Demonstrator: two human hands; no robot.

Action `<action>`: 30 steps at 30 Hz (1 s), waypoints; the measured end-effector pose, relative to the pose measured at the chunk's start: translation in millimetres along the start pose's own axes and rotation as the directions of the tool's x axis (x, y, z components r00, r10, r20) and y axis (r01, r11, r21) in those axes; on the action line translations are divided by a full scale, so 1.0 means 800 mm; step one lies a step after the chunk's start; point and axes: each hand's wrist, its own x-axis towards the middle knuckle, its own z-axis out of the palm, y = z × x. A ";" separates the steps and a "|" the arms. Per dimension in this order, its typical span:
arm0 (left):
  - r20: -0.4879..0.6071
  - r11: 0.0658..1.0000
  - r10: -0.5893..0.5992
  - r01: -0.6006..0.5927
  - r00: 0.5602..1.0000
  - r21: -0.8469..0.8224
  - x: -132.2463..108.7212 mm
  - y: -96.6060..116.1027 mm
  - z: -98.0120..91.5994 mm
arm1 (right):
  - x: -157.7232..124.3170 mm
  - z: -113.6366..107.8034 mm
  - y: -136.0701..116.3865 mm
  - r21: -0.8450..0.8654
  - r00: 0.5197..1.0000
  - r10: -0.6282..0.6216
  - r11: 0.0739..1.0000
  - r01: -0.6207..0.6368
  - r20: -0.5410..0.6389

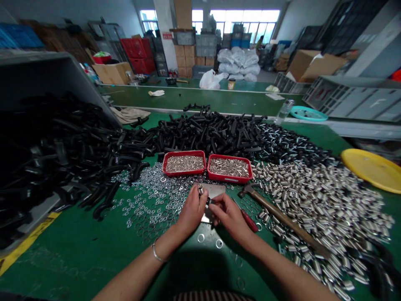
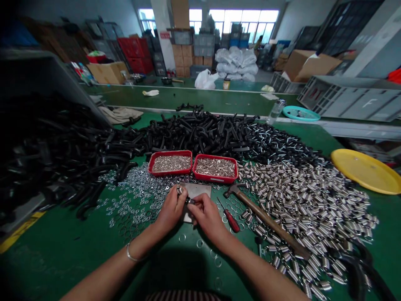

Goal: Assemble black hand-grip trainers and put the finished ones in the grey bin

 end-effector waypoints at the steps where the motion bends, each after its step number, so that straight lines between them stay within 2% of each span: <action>1: 0.058 0.999 0.005 -0.008 0.998 0.051 0.005 -0.002 0.002 | 0.000 -0.004 -0.001 -0.093 1.000 -0.014 0.996 0.014 -0.003; 2: 0.147 0.994 0.026 -0.041 0.989 0.101 0.010 -0.005 0.005 | 0.000 -0.010 -0.002 -0.204 1.000 -0.023 0.979 0.025 0.009; 4: 0.353 0.968 0.093 -0.167 0.931 0.187 0.021 -0.010 0.011 | -0.003 -0.026 -0.005 -0.433 0.997 -0.036 0.899 0.059 0.061; 6: 0.461 0.925 0.148 -0.288 0.875 0.250 0.032 -0.012 0.015 | -0.011 -0.048 -0.007 -0.587 0.993 -0.064 0.803 0.107 0.094; 7: 0.472 0.905 0.171 -0.327 0.865 0.271 0.040 -0.010 0.015 | -0.017 -0.060 -0.007 -0.621 0.993 -0.074 0.775 0.118 0.096; 9: 0.437 0.881 0.218 -0.368 0.873 0.296 0.061 -0.001 0.015 | -0.031 -0.087 -0.009 -0.633 0.995 -0.069 0.768 0.097 0.069; 12: 0.373 0.845 0.265 -0.401 0.889 0.354 0.113 0.021 0.017 | -0.049 -0.129 -0.009 -0.614 0.999 -0.051 0.788 0.034 -0.009; 15: 0.447 0.748 0.153 -0.399 0.881 0.531 0.170 0.035 0.030 | -0.058 -0.165 -0.006 -0.657 0.990 -0.083 0.754 -0.011 -0.112; 17: 0.505 0.700 0.063 -0.399 0.861 0.592 0.197 0.037 0.041 | -0.062 -0.184 -0.002 -0.746 0.972 -0.160 0.666 -0.021 -0.170; 18: 0.521 0.691 0.039 -0.400 0.853 0.602 0.205 0.036 0.047 | -0.064 -0.192 0.001 -0.805 0.962 -0.208 0.593 -0.019 -0.176; 20: 0.531 0.682 0.024 -0.402 0.847 0.610 0.210 0.032 0.055 | -0.068 -0.205 0.006 -0.916 0.949 -0.284 0.400 -0.014 -0.138; 23: 0.523 0.666 0.032 -0.408 0.852 0.625 0.205 0.030 0.059 | -0.072 -0.216 0.016 -0.990 0.955 -0.289 0.143 -0.020 -0.061; 26: 0.532 0.658 0.008 -0.405 0.846 0.635 0.202 0.033 0.060 | -0.067 -0.221 0.024 -0.999 0.961 -0.273 0.029 -0.043 -0.049; 30: 0.542 0.655 -0.025 -0.396 0.840 0.643 0.205 0.035 0.063 | -0.053 -0.228 0.028 -0.999 0.972 -0.234 -0.027 -0.029 -0.022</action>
